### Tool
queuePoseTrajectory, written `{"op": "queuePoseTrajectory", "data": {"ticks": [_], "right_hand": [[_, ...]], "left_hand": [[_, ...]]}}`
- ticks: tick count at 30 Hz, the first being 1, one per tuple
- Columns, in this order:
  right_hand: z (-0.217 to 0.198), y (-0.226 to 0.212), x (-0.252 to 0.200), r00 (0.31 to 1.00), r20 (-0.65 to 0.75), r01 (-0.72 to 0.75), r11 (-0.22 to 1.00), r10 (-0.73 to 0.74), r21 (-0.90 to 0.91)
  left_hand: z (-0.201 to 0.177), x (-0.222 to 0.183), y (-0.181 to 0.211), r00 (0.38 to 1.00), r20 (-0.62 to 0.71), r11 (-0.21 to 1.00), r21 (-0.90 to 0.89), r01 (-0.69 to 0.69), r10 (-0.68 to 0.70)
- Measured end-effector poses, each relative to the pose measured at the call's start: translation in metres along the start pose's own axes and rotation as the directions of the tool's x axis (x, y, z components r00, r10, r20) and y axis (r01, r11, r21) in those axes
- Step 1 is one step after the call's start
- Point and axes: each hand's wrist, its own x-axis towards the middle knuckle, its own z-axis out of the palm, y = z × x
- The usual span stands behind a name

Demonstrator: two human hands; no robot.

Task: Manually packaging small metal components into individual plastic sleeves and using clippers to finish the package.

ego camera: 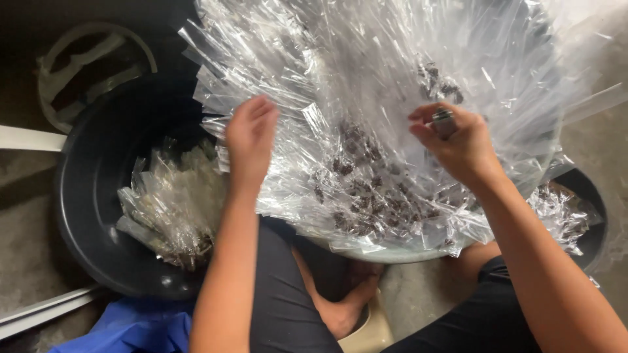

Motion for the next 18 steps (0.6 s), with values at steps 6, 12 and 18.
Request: {"op": "queuePoseTrajectory", "data": {"ticks": [6,12,18], "right_hand": [[-0.042,-0.032,-0.012,0.989,-0.096,-0.07,0.938,0.109,0.338],[-0.062,-0.055,-0.017,0.992,-0.109,0.104,0.865,-0.057,0.491],[-0.068,-0.092,-0.026,0.978,-0.125,0.21,0.831,-0.17,0.515]], "left_hand": [[0.124,0.077,-0.155,0.945,-0.234,0.813,0.488,0.317,-0.228],[0.163,0.054,-0.051,0.975,-0.052,0.648,0.755,-0.103,0.216],[0.133,0.028,0.087,0.963,0.162,0.975,0.01,-0.222,0.218]]}}
